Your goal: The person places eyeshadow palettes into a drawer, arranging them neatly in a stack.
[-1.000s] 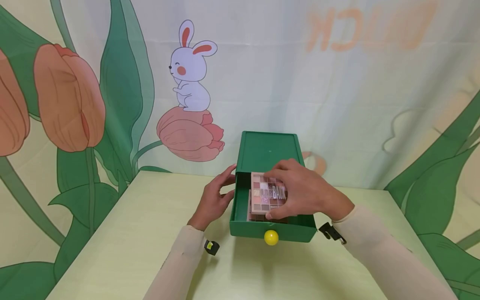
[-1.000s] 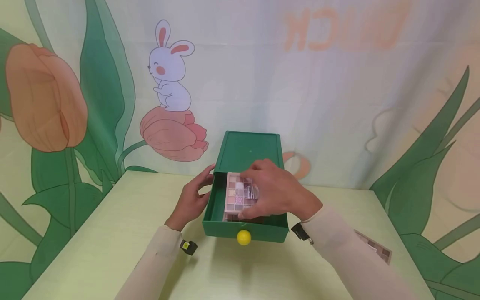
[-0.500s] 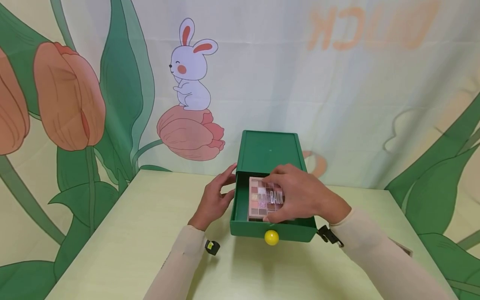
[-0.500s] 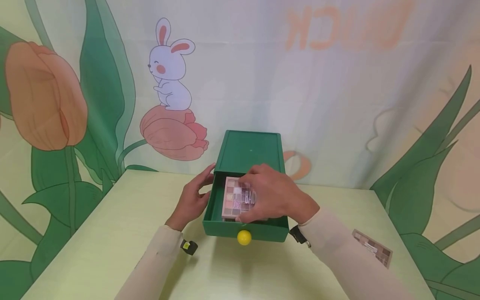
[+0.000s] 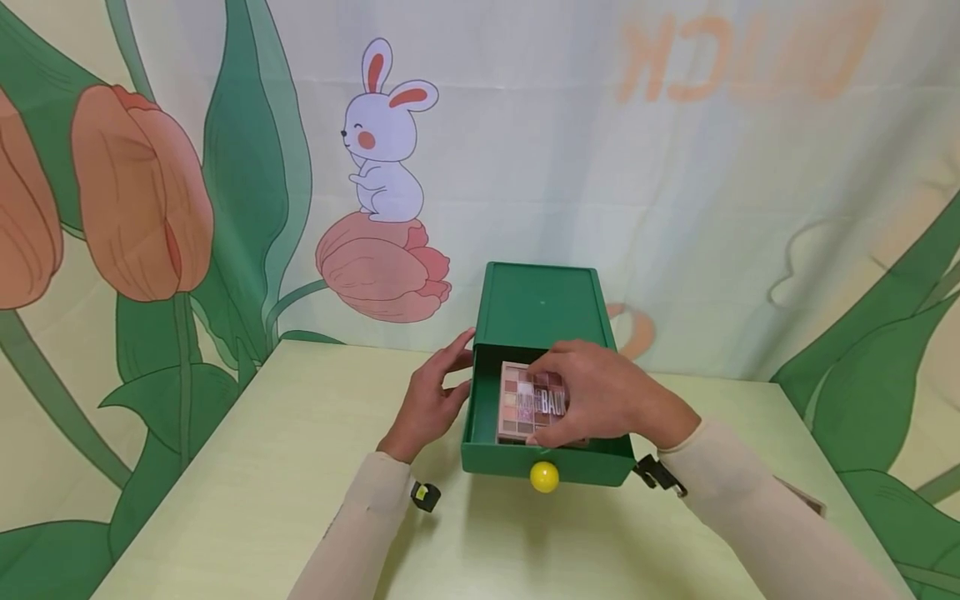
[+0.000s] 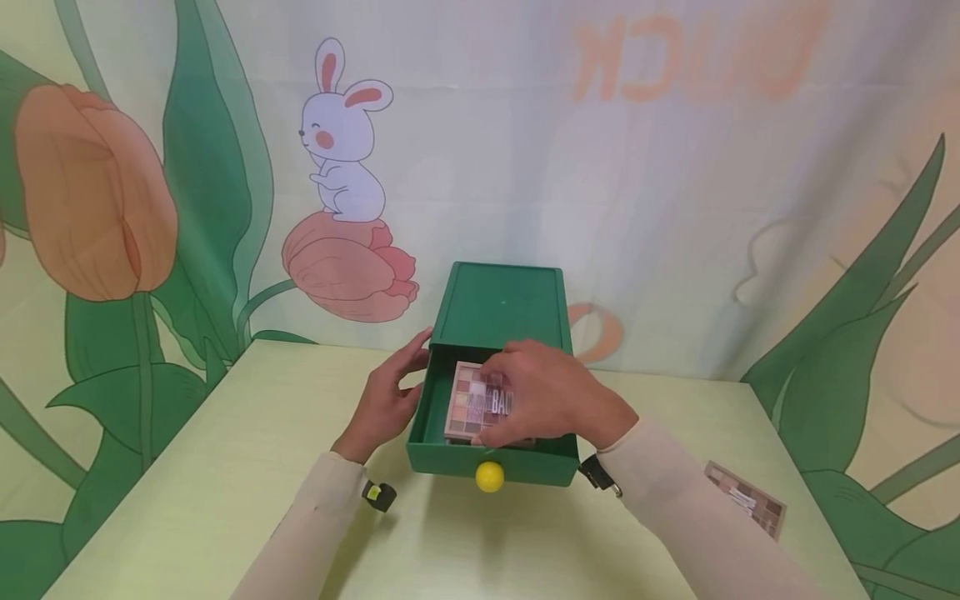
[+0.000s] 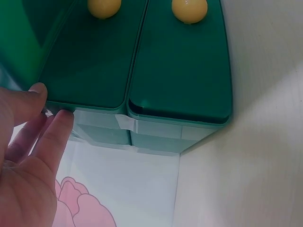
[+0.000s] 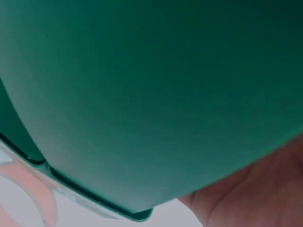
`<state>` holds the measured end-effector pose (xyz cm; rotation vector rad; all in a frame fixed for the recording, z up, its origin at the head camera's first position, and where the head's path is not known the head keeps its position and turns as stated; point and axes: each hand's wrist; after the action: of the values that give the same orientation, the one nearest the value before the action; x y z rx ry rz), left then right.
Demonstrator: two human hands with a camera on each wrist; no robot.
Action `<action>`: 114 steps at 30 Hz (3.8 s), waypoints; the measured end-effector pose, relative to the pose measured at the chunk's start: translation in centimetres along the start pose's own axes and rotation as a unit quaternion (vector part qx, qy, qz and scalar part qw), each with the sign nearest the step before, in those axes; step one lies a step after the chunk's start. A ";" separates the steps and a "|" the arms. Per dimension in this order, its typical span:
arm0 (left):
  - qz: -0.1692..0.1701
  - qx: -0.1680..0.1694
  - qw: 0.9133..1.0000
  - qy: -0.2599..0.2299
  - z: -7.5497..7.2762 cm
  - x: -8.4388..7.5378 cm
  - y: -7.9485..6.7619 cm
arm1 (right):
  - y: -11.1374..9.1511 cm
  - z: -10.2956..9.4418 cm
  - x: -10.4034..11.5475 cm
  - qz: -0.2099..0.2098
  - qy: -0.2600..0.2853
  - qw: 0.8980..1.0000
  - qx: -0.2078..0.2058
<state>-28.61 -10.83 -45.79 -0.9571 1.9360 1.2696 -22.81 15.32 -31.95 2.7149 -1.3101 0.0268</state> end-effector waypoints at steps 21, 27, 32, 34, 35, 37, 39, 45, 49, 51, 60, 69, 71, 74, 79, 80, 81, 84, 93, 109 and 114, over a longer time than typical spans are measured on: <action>0.001 -0.003 1.000 0.004 0.0 0.0 0.1 | 0.3 2.1 0.4 -0.001 -0.069 0.998 0.004; -0.002 -0.004 1.000 0.002 0.0 0.1 0.0 | 0.1 2.3 0.6 0.009 -0.065 0.998 0.009; -0.003 -0.005 1.000 0.004 0.2 0.1 -0.1 | -0.1 2.4 0.5 0.013 -0.057 0.998 0.011; -0.002 -0.006 1.000 0.005 0.2 0.0 -0.2 | -0.2 2.4 0.5 0.013 -0.056 0.998 0.011; -0.002 -0.006 1.000 0.006 0.2 0.0 -0.2 | -0.2 2.4 0.5 0.013 -0.055 0.998 0.010; 0.000 -0.007 1.000 0.006 0.3 0.0 -0.2 | -0.2 2.4 0.4 0.010 -0.048 0.999 0.007; -0.001 -0.007 1.000 0.006 0.3 0.1 -0.2 | -0.4 2.2 0.3 0.010 -0.039 0.999 0.005; -0.010 -0.007 1.000 0.004 0.4 0.2 -0.3 | -1.2 1.0 -0.2 0.027 0.017 0.999 -0.004; -0.012 -0.009 1.000 0.005 0.3 0.1 -0.2 | -1.9 -0.2 -0.8 0.049 0.048 0.997 -0.026; -0.011 -0.009 1.000 0.005 0.2 0.1 -0.1 | -2.3 -0.8 -1.1 0.055 0.052 0.996 -0.040; -0.012 -0.009 1.000 0.003 0.2 -0.1 0.0 | -4.6 -2.8 -2.5 0.095 0.057 0.992 -0.064; -0.012 -0.018 1.000 -0.009 0.2 0.0 -0.1 | -7.4 -3.3 -4.9 0.130 0.058 0.986 -0.086; -0.011 -0.021 1.000 -0.014 0.2 -0.1 -0.1 | -8.1 -3.1 -5.5 0.139 0.053 0.985 -0.087; -0.010 -0.025 0.999 -0.024 0.2 -0.2 0.0 | -9.1 -2.8 -6.5 0.154 0.048 0.983 -0.085; -0.009 -0.024 0.999 -0.035 0.2 -0.2 0.0 | -11.3 -1.8 -8.4 0.175 0.049 0.980 -0.076; -0.009 -0.023 0.999 -0.036 0.2 -0.2 0.1 | -11.8 -1.5 -8.9 0.179 0.050 0.980 -0.073; -0.009 -0.022 0.999 -0.037 0.2 -0.2 0.1 | -12.4 -1.1 -9.4 0.183 0.050 0.979 -0.071; -0.011 -0.020 0.999 -0.038 0.3 -0.2 0.1 | -14.3 0.0 -11.1 0.199 0.049 0.977 -0.062; -0.025 -0.023 0.998 -0.045 0.2 -0.5 0.1 | -19.4 2.3 -15.4 0.248 0.043 0.968 -0.018; -0.026 -0.022 0.998 -0.046 0.1 -0.6 0.1 | -24.3 9.5 -20.3 0.268 0.052 0.962 0.030; -0.028 -0.025 0.998 -0.043 0.1 -0.5 0.1 | -24.9 11.1 -20.8 0.272 0.056 0.960 0.022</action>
<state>-28.38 -10.60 -45.35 -0.9597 1.8066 1.3118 -16.74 45.51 -47.08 2.2550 -1.9859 0.2601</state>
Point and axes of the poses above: each hand's wrist, its own y-axis towards the middle knuckle, its own z-axis out of the palm, x = y × z, and after that the axes turned 9 degrees about -y, right-handed
